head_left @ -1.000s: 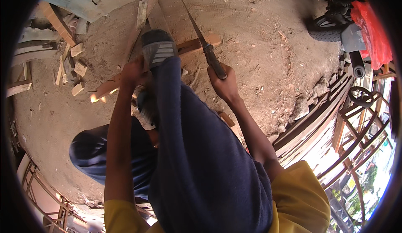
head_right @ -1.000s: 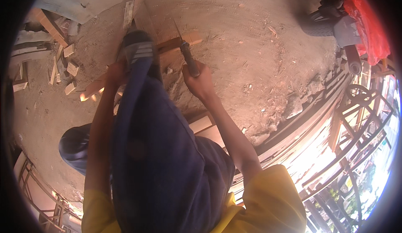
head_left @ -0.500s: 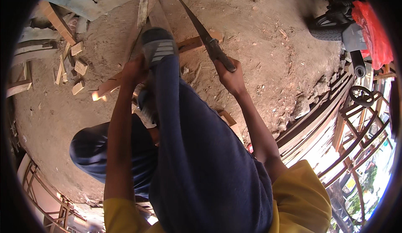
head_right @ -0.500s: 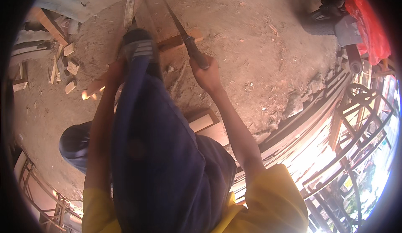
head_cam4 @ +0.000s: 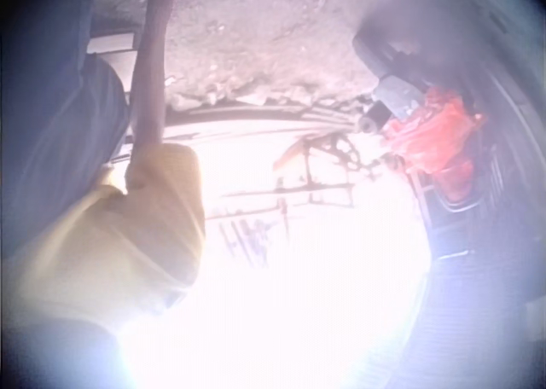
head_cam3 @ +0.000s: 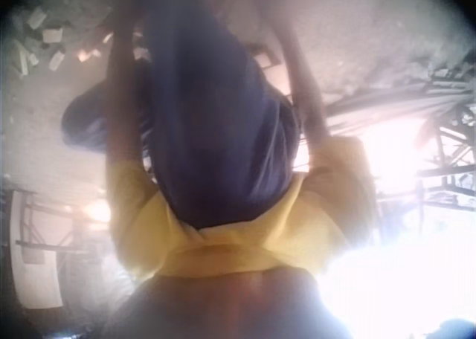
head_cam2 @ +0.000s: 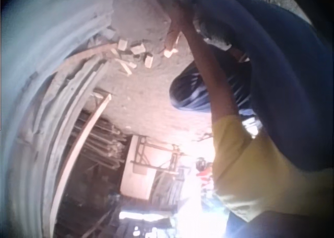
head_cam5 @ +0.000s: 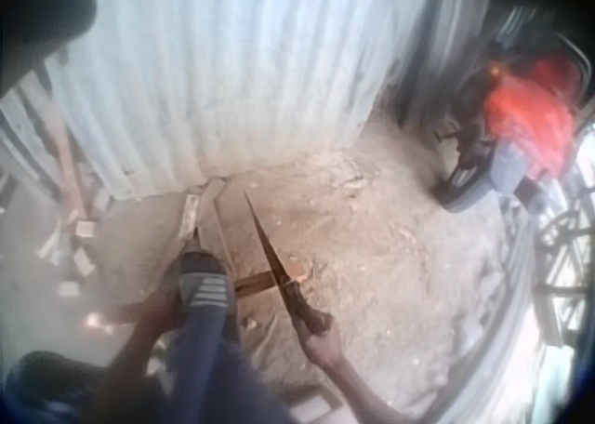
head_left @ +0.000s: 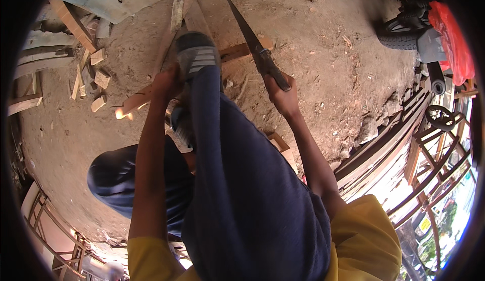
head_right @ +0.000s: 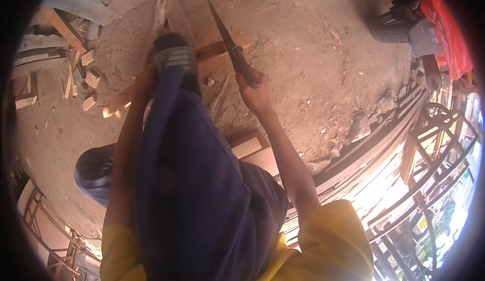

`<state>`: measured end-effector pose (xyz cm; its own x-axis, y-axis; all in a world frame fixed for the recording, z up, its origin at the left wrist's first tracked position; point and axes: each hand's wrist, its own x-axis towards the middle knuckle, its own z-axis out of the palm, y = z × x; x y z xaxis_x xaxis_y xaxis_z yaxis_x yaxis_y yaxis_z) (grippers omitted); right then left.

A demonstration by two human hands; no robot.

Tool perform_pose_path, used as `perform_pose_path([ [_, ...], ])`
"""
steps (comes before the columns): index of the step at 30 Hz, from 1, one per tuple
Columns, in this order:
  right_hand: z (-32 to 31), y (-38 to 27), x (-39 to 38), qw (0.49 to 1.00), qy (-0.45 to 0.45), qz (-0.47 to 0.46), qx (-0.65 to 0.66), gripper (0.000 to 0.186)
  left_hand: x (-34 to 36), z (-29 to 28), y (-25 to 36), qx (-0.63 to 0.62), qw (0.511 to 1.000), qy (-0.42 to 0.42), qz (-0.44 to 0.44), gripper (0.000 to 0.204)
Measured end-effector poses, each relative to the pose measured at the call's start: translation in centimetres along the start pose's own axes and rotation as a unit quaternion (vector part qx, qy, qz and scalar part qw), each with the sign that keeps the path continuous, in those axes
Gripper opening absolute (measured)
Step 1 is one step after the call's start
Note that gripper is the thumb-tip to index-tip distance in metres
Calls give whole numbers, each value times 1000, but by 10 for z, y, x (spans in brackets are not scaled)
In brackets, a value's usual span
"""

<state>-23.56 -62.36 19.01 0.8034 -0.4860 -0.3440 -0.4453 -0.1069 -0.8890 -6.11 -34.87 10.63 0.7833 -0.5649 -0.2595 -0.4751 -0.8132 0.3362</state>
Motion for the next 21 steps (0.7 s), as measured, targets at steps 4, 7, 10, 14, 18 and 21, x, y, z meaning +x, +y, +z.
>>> perform_pose_path([
  [4,-25,32,-44,999,-26,-33,-17,25,0,21,-23,9,998,50,37,43],
  [7,-34,31,-86,997,-20,-60,-35,23,6,37,-39,9,998,53,36,46],
  [10,-39,32,-92,999,-17,-14,-42,23,6,41,-30,-7,999,45,16,48],
  [14,-12,15,-61,1000,-8,-7,-20,21,4,21,-6,24,997,-17,-64,50],
  [18,1,5,-54,999,-14,-16,-37,18,-6,32,-8,170,980,75,-68,59],
  [21,-14,59,-75,990,-36,-113,-80,13,-36,23,-6,100,983,145,-50,59],
])
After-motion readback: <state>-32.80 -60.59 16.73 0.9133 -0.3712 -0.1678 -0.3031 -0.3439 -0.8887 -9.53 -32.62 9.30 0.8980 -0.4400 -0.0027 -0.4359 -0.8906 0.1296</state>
